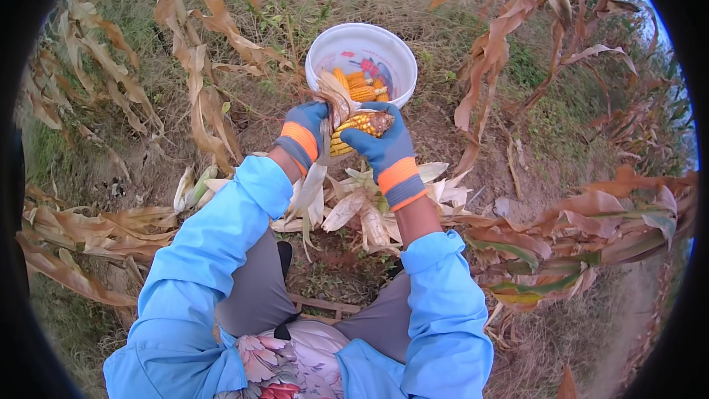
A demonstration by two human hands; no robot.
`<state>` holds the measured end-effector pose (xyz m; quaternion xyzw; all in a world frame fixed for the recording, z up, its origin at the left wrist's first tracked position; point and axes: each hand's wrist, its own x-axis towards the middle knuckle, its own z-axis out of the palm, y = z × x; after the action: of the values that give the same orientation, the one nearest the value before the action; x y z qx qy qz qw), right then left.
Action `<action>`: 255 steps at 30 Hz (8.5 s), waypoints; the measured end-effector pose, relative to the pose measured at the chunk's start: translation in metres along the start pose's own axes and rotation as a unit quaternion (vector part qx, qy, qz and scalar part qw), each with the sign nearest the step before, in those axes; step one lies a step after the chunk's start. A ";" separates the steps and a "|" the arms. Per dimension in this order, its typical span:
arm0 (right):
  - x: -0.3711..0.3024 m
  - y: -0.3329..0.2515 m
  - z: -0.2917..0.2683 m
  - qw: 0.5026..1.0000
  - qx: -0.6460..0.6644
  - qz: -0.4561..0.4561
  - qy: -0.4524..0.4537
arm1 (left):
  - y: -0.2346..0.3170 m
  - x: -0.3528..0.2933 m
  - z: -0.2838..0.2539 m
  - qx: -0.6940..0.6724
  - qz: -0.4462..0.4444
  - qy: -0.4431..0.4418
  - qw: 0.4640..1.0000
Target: The person sits on the ground in a cornfield and shucks corn cobs by hand, removing the husks and placing the cleaned cobs into a nearby white bucket.
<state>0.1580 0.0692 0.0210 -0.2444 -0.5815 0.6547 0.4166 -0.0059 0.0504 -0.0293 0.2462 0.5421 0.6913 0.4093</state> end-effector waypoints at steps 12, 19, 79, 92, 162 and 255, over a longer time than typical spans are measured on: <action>-0.018 -0.024 0.016 0.996 -0.042 -0.068 0.023 | 0.010 0.029 -0.054 0.313 0.062 0.057 0.946; -0.030 -0.045 0.025 0.994 -0.004 -0.109 0.004 | 0.004 0.077 -0.129 0.659 0.092 0.136 0.734; -0.049 -0.029 0.023 0.979 -0.104 -0.121 0.128 | 0.050 -0.060 -0.011 -0.366 -0.084 -0.177 0.910; -0.022 -0.070 -0.041 0.941 0.036 -0.180 0.285 | 0.048 -0.077 -0.007 -0.155 -0.086 -0.286 0.942; 0.022 -0.027 -0.010 0.922 0.384 0.006 0.052 | -0.002 -0.110 0.027 0.037 -0.044 -0.293 0.954; 0.001 -0.046 -0.055 0.858 0.512 0.020 0.031 | 0.000 -0.101 0.028 -0.130 -0.057 -0.361 0.922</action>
<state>0.2140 0.0997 0.0541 -0.0285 -0.1460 0.8601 0.4879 0.0704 -0.0181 -0.0105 0.3922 0.2761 0.5954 0.6446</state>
